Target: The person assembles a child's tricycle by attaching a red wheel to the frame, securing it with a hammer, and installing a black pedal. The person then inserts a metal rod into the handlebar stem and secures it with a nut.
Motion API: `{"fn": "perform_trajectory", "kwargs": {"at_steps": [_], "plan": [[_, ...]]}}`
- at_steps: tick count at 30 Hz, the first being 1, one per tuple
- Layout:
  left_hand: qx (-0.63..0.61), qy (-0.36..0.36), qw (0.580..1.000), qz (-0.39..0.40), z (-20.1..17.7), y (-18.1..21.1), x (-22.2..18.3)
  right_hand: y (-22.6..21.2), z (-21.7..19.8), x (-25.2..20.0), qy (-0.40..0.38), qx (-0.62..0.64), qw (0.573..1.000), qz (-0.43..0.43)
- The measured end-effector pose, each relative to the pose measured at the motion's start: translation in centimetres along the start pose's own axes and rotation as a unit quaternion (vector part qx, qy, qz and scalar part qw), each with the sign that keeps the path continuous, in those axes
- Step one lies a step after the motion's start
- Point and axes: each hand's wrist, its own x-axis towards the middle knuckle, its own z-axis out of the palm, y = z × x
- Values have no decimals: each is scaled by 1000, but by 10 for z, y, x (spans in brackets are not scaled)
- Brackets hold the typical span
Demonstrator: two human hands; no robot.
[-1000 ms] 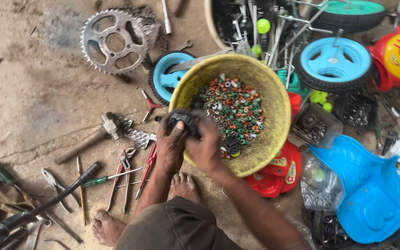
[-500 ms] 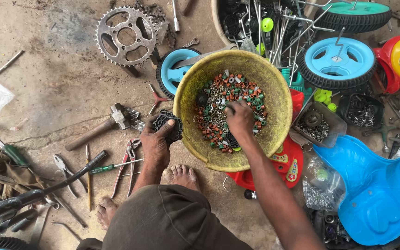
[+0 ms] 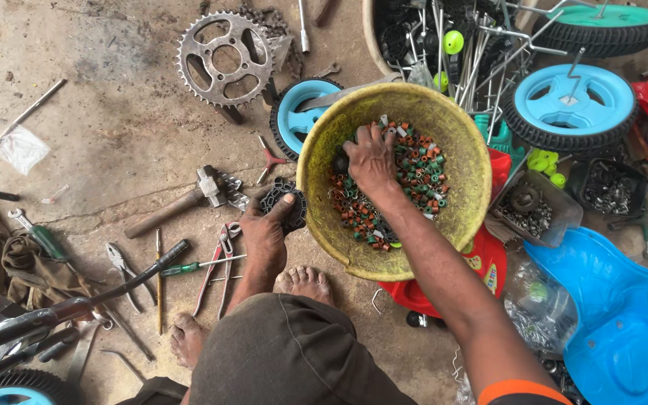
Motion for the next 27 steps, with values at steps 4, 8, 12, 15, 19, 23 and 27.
{"fn": "perform_trajectory", "kwargs": {"at_steps": [4, 8, 12, 15, 19, 23, 27], "plan": [[1, -5, 1000, 12, -3, -5, 2, 2, -3, 10, -78, -48, 995, -46], [-2, 0, 1000, 2, -4, -9, 3, 8, -1, 12, -66, -68, 992, -79], [19, 16, 1000, -12, -2, -9, 1, 17, -1, 13, -18, -87, 987, -130], [23, 8, 1000, -8, -1, -6, -4, 17, -7, 15, -12, -103, 984, -143], [35, 9, 999, -10, 0, -3, -5, 19, -24, 12, -51, 10, 997, -53], [29, -3, 1000, -1, -3, -3, -5, 33, -49, -24, 65, 431, 877, 200], [30, -8, 999, -7, 1, -6, -2, 34, -56, -84, 18, 711, 604, 359]]}}
